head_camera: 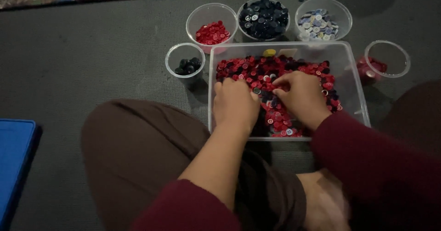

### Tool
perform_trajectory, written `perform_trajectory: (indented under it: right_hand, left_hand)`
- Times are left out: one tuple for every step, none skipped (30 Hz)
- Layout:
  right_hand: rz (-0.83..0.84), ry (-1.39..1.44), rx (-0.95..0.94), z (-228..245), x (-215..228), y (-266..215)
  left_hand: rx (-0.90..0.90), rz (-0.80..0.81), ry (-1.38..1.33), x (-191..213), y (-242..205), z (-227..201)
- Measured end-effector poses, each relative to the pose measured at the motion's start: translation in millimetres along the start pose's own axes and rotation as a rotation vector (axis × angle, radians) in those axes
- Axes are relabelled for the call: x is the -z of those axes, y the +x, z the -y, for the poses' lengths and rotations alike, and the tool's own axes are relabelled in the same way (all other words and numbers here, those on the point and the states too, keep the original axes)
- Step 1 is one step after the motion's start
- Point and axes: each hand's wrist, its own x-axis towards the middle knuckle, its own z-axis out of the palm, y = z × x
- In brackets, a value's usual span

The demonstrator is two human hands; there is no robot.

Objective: Sorting a mixture of buttons into separate containers based on color and type.

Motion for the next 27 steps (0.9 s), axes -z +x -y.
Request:
perform_trajectory:
  right_hand:
    - [0.0, 0.0, -0.003, 2.8, 5.4, -3.8]
    - [0.01, 0.082, -0.033, 5.5, 10.7, -7.6]
    - [0.02, 0.164, -0.064, 7.8, 16.2, -11.6]
    - [0.021, 0.163, -0.067, 10.5, 22.6, -15.5]
    - [0.032, 0.212, -0.118, 12.0, 29.7, -19.4]
    - [0.042, 0.262, -0.169, 13.4, 36.8, -23.2]
    - [0.04, 0.26, -0.176, 13.8, 41.3, -27.0]
    - [0.04, 0.397, -0.244, 14.2, 45.9, -30.9]
    - [0.039, 0.534, -0.314, 14.3, 50.8, -35.1]
    - [0.035, 0.532, -0.322, 17.3, 56.0, -36.8]
    - [0.059, 0.759, -0.441, 20.1, 61.2, -38.7]
    - [0.082, 0.988, -0.557, 23.1, 66.3, -40.5]
    - [0.077, 0.988, -0.562, 23.6, 70.3, -43.2]
    - [0.063, 1.094, -0.605, 24.6, 74.2, -45.9]
    - [0.051, 1.201, -0.644, 26.4, 77.7, -48.3]
    - [0.047, 1.201, -0.645, 24.6, 78.7, -48.4]
    - [0.049, 1.233, -0.664, 23.6, 79.6, -48.1]
    - [0.05, 1.265, -0.682, 22.9, 80.4, -48.1]
    - [0.052, 1.265, -0.68, 24.3, 83.6, -48.8]
    - [0.085, 1.291, -0.696, 26.0, 86.9, -49.7]
    - [0.121, 1.317, -0.71, 28.6, 90.5, -49.6]
    - [0.124, 1.317, -0.705, 32.7, 93.3, -49.2]
    - [0.134, 1.357, -0.719, 36.7, 95.8, -49.1]
    - [0.143, 1.397, -0.734, 40.7, 98.3, -49.0]
    - [0.146, 1.396, -0.728, 36.2, 90.8, -46.1]
    - [0.125, 1.465, -0.755, 31.6, 83.3, -43.1]
    - [0.102, 1.534, -0.782, 26.7, 76.2, -40.1]
  left_hand:
    - [-0.002, 0.002, 0.0, 5.8, -1.3, -0.8]
    - [0.005, 0.022, -0.031, 11.5, -2.6, -1.8]
    - [0.013, 0.042, -0.064, 16.9, -4.0, -3.0]
    - [0.011, 0.045, -0.064, 18.6, -4.2, -2.5]
    - [0.041, 0.064, -0.119, 19.9, -3.6, -3.2]
    - [0.072, 0.083, -0.174, 21.1, -2.9, -4.0]
    - [0.066, 0.088, -0.175, 23.3, -1.0, -6.4]
    - [0.059, 0.091, -0.167, 25.5, 0.8, -8.9]
    - [0.05, 0.097, -0.16, 27.7, 2.6, -11.8]
    - [0.043, 0.103, -0.16, 26.0, 4.3, -11.2]
    - [0.06, 0.118, -0.166, 24.0, 5.9, -10.7]
    - [0.076, 0.132, -0.172, 22.0, 7.6, -10.1]
    - [0.07, 0.136, -0.172, 24.4, 6.6, -13.0]
    - [0.063, 0.122, -0.173, 27.0, 5.5, -15.6]
    - [0.057, 0.104, -0.174, 30.1, 4.2, -17.4]
    - [0.054, 0.105, -0.175, 24.6, 6.4, -14.1]
    - [0.045, 0.113, -0.142, 19.6, 8.5, -10.1]
    - [0.036, 0.121, -0.109, 14.8, 10.3, -5.8]
    - [0.039, 0.118, -0.109, 18.4, 9.0, -5.4]
    - [0.046, 0.109, -0.139, 22.2, 7.6, -4.7]
    - [0.056, 0.097, -0.168, 27.1, 6.6, -3.8]
    - [0.059, 0.092, -0.168, 31.6, 4.2, -4.2]
    - [0.071, 0.104, -0.204, 35.6, 1.5, -4.5]
    - [0.082, 0.116, -0.24, 39.6, -1.1, -4.8]
    - [0.085, 0.111, -0.241, 40.3, -1.9, -4.1]
    - [0.083, 0.11, -0.268, 41.1, -2.7, -3.6]
    - [0.08, 0.11, -0.296, 41.5, -3.4, -3.5]
